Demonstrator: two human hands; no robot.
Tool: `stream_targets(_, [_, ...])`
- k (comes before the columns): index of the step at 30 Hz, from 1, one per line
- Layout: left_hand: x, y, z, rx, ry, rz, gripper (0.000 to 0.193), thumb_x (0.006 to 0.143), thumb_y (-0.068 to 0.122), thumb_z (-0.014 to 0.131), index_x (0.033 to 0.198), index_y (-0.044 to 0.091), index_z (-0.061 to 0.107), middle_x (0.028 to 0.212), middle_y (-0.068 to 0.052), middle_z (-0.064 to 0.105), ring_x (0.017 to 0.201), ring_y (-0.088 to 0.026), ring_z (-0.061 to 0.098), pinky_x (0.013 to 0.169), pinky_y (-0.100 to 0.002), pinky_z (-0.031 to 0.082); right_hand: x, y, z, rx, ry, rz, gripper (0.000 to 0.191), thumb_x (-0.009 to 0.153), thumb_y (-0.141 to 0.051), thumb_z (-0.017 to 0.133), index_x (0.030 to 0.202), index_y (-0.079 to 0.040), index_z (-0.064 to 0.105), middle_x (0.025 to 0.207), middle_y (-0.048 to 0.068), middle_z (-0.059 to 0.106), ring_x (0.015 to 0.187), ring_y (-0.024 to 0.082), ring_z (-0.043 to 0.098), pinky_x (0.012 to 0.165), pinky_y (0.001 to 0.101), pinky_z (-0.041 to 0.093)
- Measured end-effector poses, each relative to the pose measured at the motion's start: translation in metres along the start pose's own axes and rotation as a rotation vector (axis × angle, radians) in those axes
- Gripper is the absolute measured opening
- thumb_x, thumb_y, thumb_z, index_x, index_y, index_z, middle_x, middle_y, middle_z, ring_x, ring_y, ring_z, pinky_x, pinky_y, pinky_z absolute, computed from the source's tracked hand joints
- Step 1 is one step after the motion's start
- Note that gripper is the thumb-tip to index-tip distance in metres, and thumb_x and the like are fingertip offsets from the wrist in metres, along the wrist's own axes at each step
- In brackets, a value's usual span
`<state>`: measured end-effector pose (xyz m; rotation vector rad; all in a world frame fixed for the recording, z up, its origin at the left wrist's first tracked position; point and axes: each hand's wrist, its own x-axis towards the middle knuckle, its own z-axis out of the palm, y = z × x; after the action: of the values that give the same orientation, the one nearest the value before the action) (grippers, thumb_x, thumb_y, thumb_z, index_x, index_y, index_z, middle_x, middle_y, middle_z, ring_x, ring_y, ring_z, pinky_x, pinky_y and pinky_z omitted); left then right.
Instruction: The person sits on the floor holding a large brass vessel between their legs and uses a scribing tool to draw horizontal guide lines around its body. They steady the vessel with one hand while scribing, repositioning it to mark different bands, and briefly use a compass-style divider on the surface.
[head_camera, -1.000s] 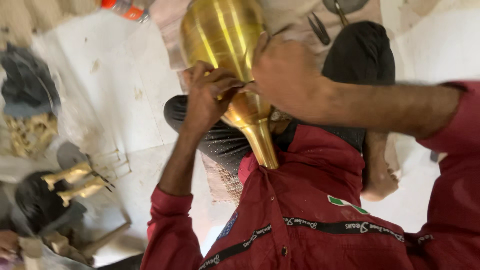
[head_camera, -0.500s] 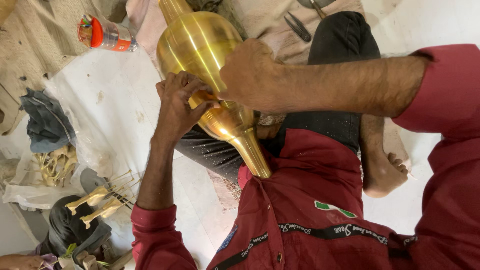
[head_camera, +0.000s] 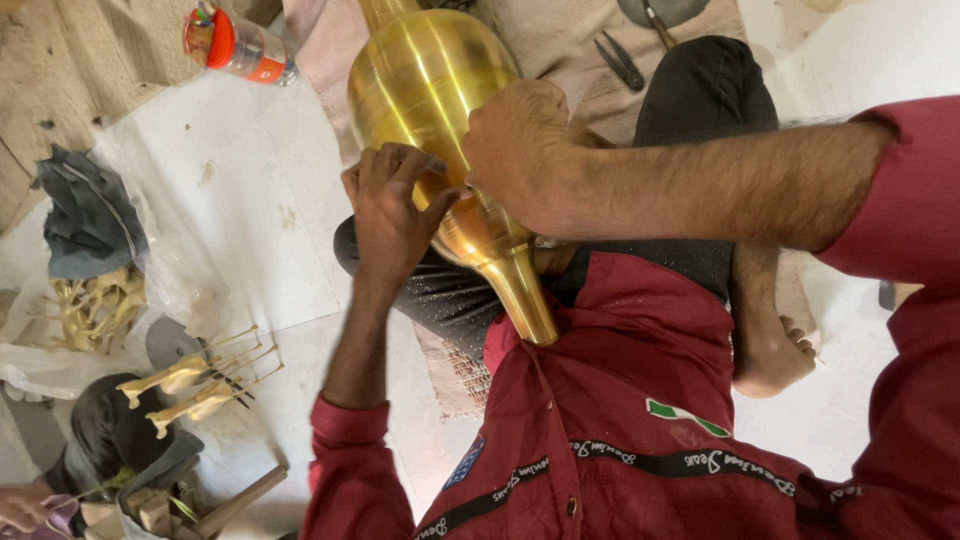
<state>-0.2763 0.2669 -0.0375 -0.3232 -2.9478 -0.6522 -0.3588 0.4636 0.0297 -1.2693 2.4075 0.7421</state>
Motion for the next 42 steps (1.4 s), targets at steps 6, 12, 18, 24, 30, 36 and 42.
stream_targets(6, [-0.097, 0.054, 0.063, -0.449, 0.456, -0.804, 0.085, 0.082, 0.025, 0.094, 0.137, -0.009, 0.038, 0.135, -0.022, 0.043, 0.126, -0.034, 0.043, 0.106, -0.052, 0.040, 0.005, -0.030, -0.030, -0.234, 0.041, 0.016, 0.041, 0.068, -0.031, 0.084, 0.083, 0.002, 0.067, 0.056, -0.002, 0.037, 0.045, 0.009, 0.035, 0.032, 0.0277, 0.020])
stream_targets(12, [-0.134, 0.071, 0.112, -1.422, -0.003, -1.137, 0.073, 0.068, 0.017, 0.090, 0.126, -0.007, 0.053, 0.104, -0.017, 0.069, 0.089, -0.024, 0.071, 0.078, -0.040, 0.061, 0.022, -0.060, -0.028, -0.518, 0.172, 0.118, 0.031, 0.079, -0.030, 0.074, 0.069, -0.003, 0.063, 0.052, -0.001, 0.039, 0.042, 0.006, 0.031, 0.032, 0.0281, 0.020])
stream_targets(18, [-0.134, 0.070, 0.115, -1.577, 0.055, -1.075, 0.051, 0.071, 0.004, 0.082, 0.112, -0.005, 0.053, 0.084, -0.014, 0.067, 0.063, -0.020, 0.069, 0.056, -0.033, 0.062, 0.030, -0.084, -0.023, -0.669, 0.235, 0.218, 0.035, 0.090, -0.031, 0.067, 0.093, 0.004, 0.070, 0.051, 0.000, 0.040, 0.040, 0.005, 0.028, 0.035, 0.0270, 0.021])
stream_targets(24, [-0.136, 0.072, 0.117, -1.676, 0.040, -1.026, 0.046, 0.072, 0.004, 0.079, 0.110, -0.004, 0.056, 0.085, -0.013, 0.068, 0.065, -0.020, 0.070, 0.059, -0.036, 0.062, 0.041, -0.098, -0.046, -0.786, 0.220, 0.150, 0.033, 0.091, -0.029, 0.063, 0.084, 0.001, 0.074, 0.049, 0.000, 0.037, 0.039, 0.008, 0.026, 0.035, 0.0278, 0.020])
stream_targets(30, [-0.148, 0.063, 0.122, -1.824, -0.027, -0.947, 0.039, 0.077, 0.009, 0.080, 0.107, -0.008, 0.062, 0.085, -0.014, 0.067, 0.070, -0.022, 0.071, 0.065, -0.038, 0.063, 0.048, -0.118, -0.068, -0.824, 0.197, 0.134, 0.034, 0.090, -0.034, 0.063, 0.072, -0.006, 0.066, 0.050, -0.002, 0.036, 0.039, 0.007, 0.028, 0.034, 0.0274, 0.021])
stream_targets(36, [-0.152, 0.064, 0.129, -1.884, -0.029, -0.911, 0.041, 0.077, 0.010, 0.079, 0.110, -0.006, 0.061, 0.088, -0.012, 0.067, 0.072, -0.022, 0.071, 0.067, -0.039, 0.063, 0.048, -0.135, -0.079, -0.923, 0.136, 0.115, 0.034, 0.089, -0.034, 0.067, 0.084, 0.000, 0.072, 0.049, -0.002, 0.034, 0.040, 0.009, 0.029, 0.034, 0.0267, 0.020])
stream_targets(42, [-0.155, 0.059, 0.121, -1.790, -0.119, -0.850, 0.047, 0.086, 0.017, 0.079, 0.120, -0.005, 0.057, 0.099, -0.015, 0.069, 0.083, -0.024, 0.072, 0.074, -0.040, 0.064, 0.054, -0.139, -0.082, -0.912, 0.125, 0.114, 0.037, 0.095, -0.037, 0.063, 0.096, -0.004, 0.080, 0.049, -0.003, 0.033, 0.041, 0.008, 0.028, 0.034, 0.0266, 0.020])
